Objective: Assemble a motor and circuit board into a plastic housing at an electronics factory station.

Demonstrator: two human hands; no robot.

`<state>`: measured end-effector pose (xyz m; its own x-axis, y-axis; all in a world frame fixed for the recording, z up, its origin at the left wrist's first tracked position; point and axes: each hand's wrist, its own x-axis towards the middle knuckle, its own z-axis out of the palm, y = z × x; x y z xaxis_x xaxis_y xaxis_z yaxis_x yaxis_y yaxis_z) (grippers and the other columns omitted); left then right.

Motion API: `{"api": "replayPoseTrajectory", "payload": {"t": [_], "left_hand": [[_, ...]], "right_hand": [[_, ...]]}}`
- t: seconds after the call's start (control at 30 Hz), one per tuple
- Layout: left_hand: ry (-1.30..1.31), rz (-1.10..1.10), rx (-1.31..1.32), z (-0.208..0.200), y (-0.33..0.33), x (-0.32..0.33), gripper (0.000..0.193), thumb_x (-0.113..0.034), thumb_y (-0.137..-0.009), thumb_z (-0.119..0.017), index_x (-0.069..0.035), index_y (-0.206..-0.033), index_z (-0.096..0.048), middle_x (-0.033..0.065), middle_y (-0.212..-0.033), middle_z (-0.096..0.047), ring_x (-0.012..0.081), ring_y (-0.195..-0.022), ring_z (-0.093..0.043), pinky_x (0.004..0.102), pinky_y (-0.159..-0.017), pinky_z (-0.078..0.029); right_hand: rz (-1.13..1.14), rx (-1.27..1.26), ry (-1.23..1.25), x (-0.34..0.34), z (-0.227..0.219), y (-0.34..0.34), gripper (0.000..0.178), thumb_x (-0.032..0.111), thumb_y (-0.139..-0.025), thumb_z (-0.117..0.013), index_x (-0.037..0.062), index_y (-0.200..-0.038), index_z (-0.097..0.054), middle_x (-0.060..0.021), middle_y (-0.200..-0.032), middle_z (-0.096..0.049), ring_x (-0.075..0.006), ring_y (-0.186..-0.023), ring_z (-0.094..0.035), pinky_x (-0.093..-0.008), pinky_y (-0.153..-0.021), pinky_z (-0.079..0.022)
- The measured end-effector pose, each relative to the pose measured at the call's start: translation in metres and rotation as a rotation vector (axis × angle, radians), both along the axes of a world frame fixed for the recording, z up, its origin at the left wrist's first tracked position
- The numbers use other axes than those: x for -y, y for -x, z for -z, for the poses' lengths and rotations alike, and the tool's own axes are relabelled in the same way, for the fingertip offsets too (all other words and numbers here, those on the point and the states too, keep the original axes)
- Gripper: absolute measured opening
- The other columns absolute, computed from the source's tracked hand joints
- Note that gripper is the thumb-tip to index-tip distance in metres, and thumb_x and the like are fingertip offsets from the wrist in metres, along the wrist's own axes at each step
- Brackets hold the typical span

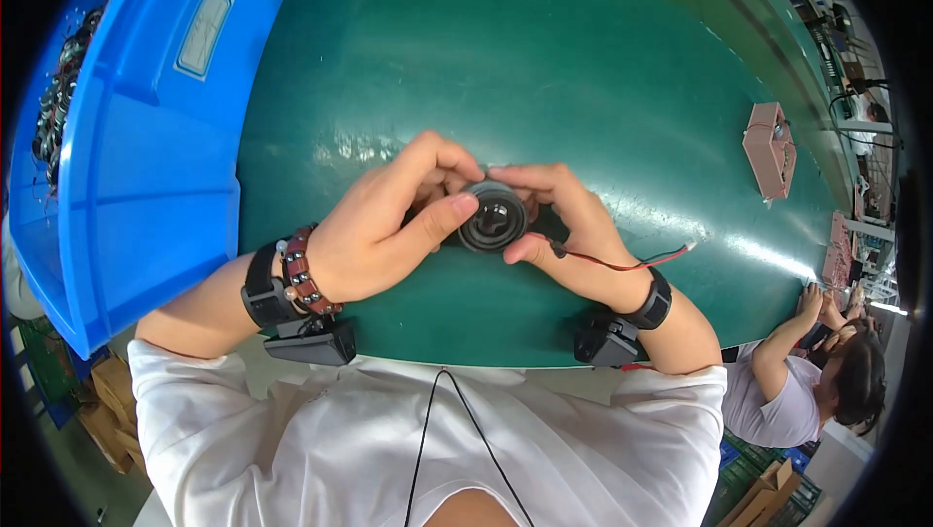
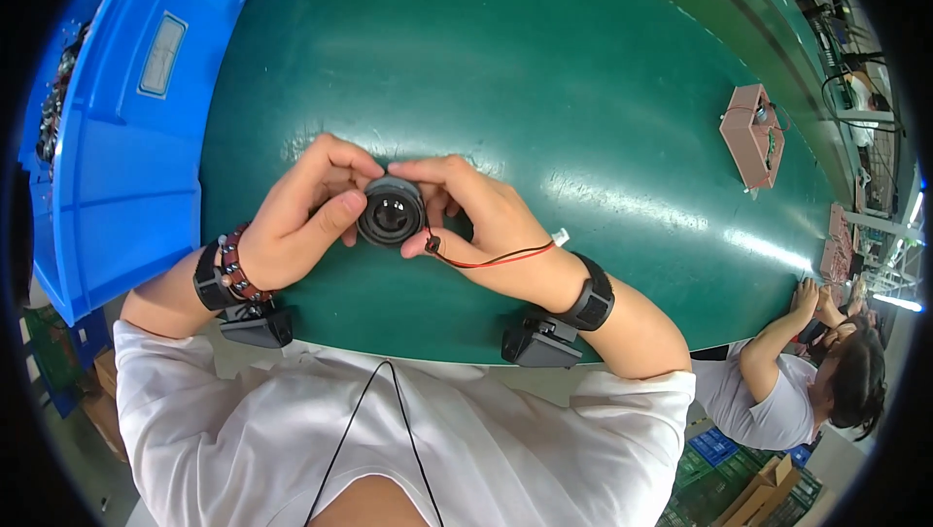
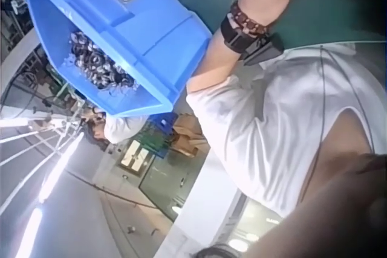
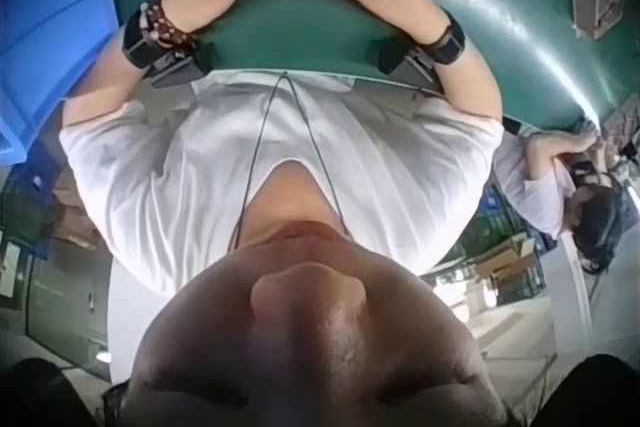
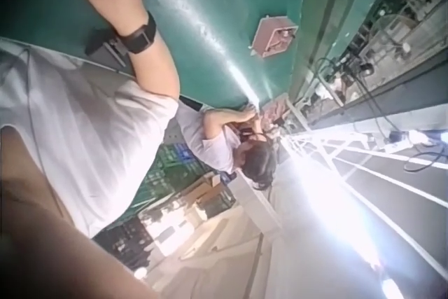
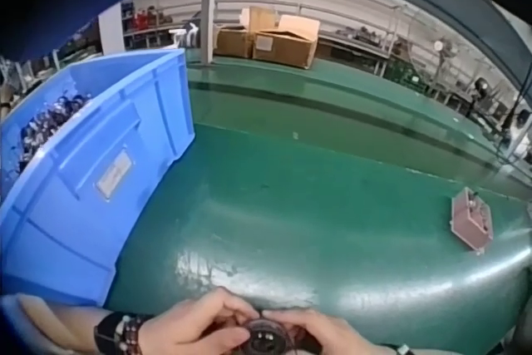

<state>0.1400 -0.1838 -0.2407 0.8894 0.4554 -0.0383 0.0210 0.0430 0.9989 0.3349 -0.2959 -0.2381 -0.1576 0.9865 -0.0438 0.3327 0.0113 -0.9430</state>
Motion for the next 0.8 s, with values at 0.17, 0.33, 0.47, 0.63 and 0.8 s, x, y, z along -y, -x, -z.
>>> {"api": "replayPoseTrajectory", "payload": {"t": [0.17,0.33,0.47,0.63,0.8], "left_hand": [[-0.006,0.067,-0.065,-0.0035,-0.0003,-0.0037,0.028,-0.022,-0.097,-0.046,-0.002,-0.115,-0.041,0.0064,-0.098,-0.055,0.0077,-0.077,-0.052,0.0207,-0.063,-0.044],[-0.035,0.046,-0.01,0.0023,-0.0019,-0.0028,0.028,-0.023,-0.097,-0.047,-0.003,-0.116,-0.041,0.0055,-0.098,-0.054,0.007,-0.075,-0.051,0.0194,-0.061,-0.043],[-0.046,0.043,-0.009,0.004,0.0003,-0.0003,0.028,-0.023,-0.097,-0.047,-0.003,-0.116,-0.041,0.0052,-0.098,-0.054,0.0065,-0.075,-0.051,0.0186,-0.06,-0.042],[-0.047,0.039,-0.008,0.0044,-0.0003,-0.0043,0.028,-0.023,-0.097,-0.047,-0.003,-0.116,-0.041,0.0049,-0.098,-0.054,0.0065,-0.074,-0.05,0.0187,-0.06,-0.042],[-0.045,0.039,-0.035,-0.0053,-0.0001,-0.0076,0.03,-0.023,-0.096,-0.049,-0.004,-0.117,-0.041,0.0049,-0.098,-0.054,0.007,-0.074,-0.051,0.0196,-0.062,-0.042]], "right_hand": [[0.028,0.028,0.004,0.0005,0.0009,-0.0013,0.063,0.023,-0.077,-0.074,0.0015,-0.127,-0.043,-0.0085,-0.112,-0.054,-0.0161,-0.095,-0.056,-0.0299,-0.083,-0.045],[0.046,0.046,0.024,-0.0012,-0.0012,0.0003,0.064,0.02,-0.076,-0.075,0.0004,-0.127,-0.042,-0.0089,-0.117,-0.053,-0.0179,-0.104,-0.055,-0.0304,-0.09,-0.043],[0.063,0.052,0.038,0.0017,0.0004,0.0046,0.065,0.019,-0.075,-0.075,0.0003,-0.127,-0.042,-0.0093,-0.119,-0.052,-0.0189,-0.107,-0.054,-0.0308,-0.093,-0.042],[0.058,0.043,0.014,-0.0026,0.002,0.0031,0.062,0.017,-0.076,-0.074,0.0003,-0.127,-0.042,-0.0098,-0.119,-0.051,-0.0189,-0.108,-0.053,-0.0308,-0.094,-0.041],[0.053,-0.006,0.021,-0.0039,-0.0053,0.0012,0.061,0.018,-0.077,-0.074,0.001,-0.127,-0.042,-0.0097,-0.119,-0.052,-0.0182,-0.107,-0.054,-0.0307,-0.092,-0.042]]}}
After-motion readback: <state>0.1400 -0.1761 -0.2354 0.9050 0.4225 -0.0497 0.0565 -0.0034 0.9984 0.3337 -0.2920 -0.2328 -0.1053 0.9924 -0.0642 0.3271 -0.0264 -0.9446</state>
